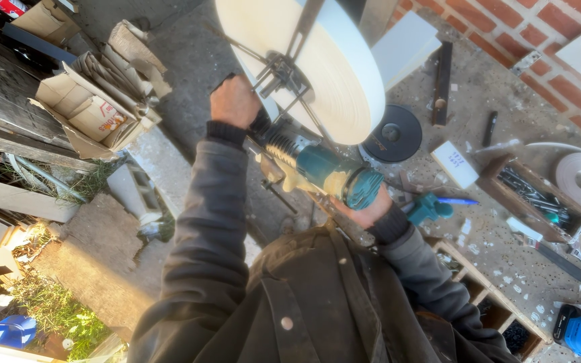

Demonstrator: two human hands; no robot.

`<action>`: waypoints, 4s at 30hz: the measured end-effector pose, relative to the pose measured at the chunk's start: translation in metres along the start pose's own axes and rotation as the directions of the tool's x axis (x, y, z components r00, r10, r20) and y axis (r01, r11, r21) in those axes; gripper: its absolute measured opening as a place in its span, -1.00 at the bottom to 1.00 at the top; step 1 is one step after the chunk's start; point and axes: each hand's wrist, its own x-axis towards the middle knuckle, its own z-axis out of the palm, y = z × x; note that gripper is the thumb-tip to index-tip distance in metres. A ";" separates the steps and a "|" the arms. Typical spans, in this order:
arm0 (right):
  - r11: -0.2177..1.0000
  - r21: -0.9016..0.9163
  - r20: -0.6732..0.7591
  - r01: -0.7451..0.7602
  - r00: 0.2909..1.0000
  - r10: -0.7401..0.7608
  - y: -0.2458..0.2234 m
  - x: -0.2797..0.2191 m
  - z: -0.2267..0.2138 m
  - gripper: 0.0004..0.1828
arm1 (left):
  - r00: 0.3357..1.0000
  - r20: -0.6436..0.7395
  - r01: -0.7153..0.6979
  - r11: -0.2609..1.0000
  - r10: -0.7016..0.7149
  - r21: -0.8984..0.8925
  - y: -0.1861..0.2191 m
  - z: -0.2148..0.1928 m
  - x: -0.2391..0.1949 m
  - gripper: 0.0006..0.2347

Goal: The person uses a handheld electric sander to smooth the edges of a white rectangular piece of wood. They then switch to a hand file to refine the edges further, followed by manual sanding with a sanding block. Finally, they use the electric sander again on a different piece of wood.

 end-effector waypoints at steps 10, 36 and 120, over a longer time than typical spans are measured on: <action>0.996 0.058 0.015 -0.074 0.997 0.073 0.005 -0.004 -0.002 -0.54 | 0.994 0.087 0.058 0.998 -0.058 0.005 0.001 0.006 0.001 -0.87; 0.990 -0.132 0.117 -0.052 0.991 0.068 0.012 -0.014 -0.006 -0.59 | 0.997 0.060 0.050 0.999 -0.049 -0.006 0.007 0.011 -0.008 -0.85; 0.005 0.874 0.440 -0.485 0.798 0.412 0.172 -0.137 0.006 -0.47 | 0.780 0.064 0.389 0.402 -0.622 -0.829 -0.065 0.106 -0.041 -0.59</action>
